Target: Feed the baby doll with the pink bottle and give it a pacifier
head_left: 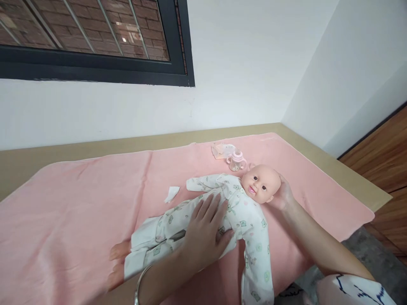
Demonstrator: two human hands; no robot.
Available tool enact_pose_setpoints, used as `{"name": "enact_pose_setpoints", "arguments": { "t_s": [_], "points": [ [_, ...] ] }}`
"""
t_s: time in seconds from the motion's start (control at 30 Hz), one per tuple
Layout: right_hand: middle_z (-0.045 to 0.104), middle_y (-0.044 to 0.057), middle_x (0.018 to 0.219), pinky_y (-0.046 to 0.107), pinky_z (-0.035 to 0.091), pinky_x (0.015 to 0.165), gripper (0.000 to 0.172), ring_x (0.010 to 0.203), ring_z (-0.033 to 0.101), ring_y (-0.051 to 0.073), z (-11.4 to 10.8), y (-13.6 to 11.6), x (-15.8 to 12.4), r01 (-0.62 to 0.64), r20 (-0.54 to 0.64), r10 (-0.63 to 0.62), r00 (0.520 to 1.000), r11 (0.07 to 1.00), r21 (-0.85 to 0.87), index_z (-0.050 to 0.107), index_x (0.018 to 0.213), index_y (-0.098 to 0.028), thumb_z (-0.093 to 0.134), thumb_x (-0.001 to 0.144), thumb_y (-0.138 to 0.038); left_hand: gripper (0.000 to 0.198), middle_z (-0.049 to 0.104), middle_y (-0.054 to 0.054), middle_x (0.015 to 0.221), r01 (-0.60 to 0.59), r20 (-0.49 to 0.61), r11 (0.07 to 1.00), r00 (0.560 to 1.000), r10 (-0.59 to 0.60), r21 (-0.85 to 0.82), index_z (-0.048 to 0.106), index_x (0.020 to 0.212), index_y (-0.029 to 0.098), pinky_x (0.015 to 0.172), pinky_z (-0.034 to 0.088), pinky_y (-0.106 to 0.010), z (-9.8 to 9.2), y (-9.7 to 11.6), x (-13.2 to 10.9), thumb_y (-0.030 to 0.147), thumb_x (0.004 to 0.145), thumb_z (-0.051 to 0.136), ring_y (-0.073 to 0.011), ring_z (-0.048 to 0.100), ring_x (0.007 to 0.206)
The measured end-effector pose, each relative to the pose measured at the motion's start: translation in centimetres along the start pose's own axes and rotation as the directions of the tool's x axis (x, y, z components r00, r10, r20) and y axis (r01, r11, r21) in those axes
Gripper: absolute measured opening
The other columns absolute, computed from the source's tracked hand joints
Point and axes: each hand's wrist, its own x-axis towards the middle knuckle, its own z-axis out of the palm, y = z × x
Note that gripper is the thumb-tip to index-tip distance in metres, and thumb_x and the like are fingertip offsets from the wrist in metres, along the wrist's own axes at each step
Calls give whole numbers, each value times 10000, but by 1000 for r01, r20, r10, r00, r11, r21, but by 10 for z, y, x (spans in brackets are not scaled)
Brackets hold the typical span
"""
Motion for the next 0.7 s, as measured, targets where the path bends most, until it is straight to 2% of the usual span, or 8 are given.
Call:
{"name": "enact_pose_setpoints", "arguments": {
  "t_s": [0.07, 0.17, 0.27, 0.37, 0.47, 0.57, 0.63, 0.7],
  "points": [
    [520, 54, 1471, 478, 445, 1128, 567, 1333, 534, 266, 1, 3, 7, 44, 6, -44, 999, 997, 64, 494, 1352, -275, 461, 874, -577, 646, 505, -213, 1462, 2, -1, 1000, 1000, -2, -1, 432, 1435, 79, 1064, 390, -559, 1, 0, -2, 497, 948, 506, -404, 436, 1357],
    [559, 14, 1409, 447, 421, 1152, 440, 1332, 515, 234, -2, 14, 25, 197, 32, -197, 980, 980, 18, 601, 1168, -303, 569, 824, -575, 788, 500, -243, 1446, -4, -12, 1000, 1000, 4, 6, 423, 1442, 63, 1049, 388, -587, 4, 1, -4, 653, 922, 483, -435, 431, 1346],
    [572, 2, 1369, 460, 428, 1136, 606, 1322, 503, 252, -8, 32, 51, 380, 32, -379, 925, 919, -103, 593, 1177, -355, 682, 666, -669, 857, 493, -268, 1434, -3, -25, 1000, 1000, 3, 20, 421, 1440, 48, 1042, 384, -600, 8, 2, -6, 707, 895, 488, -453, 434, 1334],
    [587, 34, 1334, 475, 446, 1109, 804, 1335, 484, 297, -9, 50, 74, 499, 17, -505, 863, 845, -192, 578, 1231, -359, 635, 568, -811, 905, 486, -284, 1428, 9, -33, 999, 999, -8, 43, 421, 1437, 44, 1037, 381, -607, 10, 4, -8, 740, 864, 506, -466, 445, 1315],
    [631, 65, 1225, 508, 466, 1078, 842, 1342, 467, 343, -8, 60, 89, 471, -90, -534, 840, 803, -365, 601, 1208, -345, 571, 548, -866, 911, 489, -289, 1420, 14, -42, 997, 999, -11, 78, 422, 1437, 49, 1025, 379, -619, 10, 6, -9, 748, 859, 504, -484, 454, 1297],
    [652, 97, 1128, 549, 460, 1063, 820, 1371, 416, 392, -9, 62, 96, 396, -194, -542, 818, 774, -494, 622, 1171, -345, 608, 520, -842, 890, 501, -277, 1417, 16, -32, 994, 999, -13, 109, 422, 1445, 64, 1025, 376, -616, 10, 8, -9, 735, 866, 503, -488, 454, 1300],
    [650, 122, 1110, 557, 451, 1062, 823, 1383, 386, 412, -13, 60, 94, 344, -210, -504, 838, 786, -514, 625, 1164, -340, 636, 500, -826, 889, 505, -269, 1419, 21, -25, 993, 1000, -18, 119, 426, 1446, 74, 1032, 371, -606, 10, 8, -9, 734, 858, 519, -484, 456, 1303],
    [644, 129, 1113, 557, 454, 1048, 853, 1372, 394, 411, -17, 57, 89, 293, -183, -428, 885, 817, -497, 613, 1185, -335, 615, 499, -841, 896, 510, -264, 1415, 19, -22, 992, 1000, -17, 122, 440, 1436, 77, 1035, 365, -601, 10, 9, -8, 734, 837, 553, -484, 462, 1299]
  ]
}}
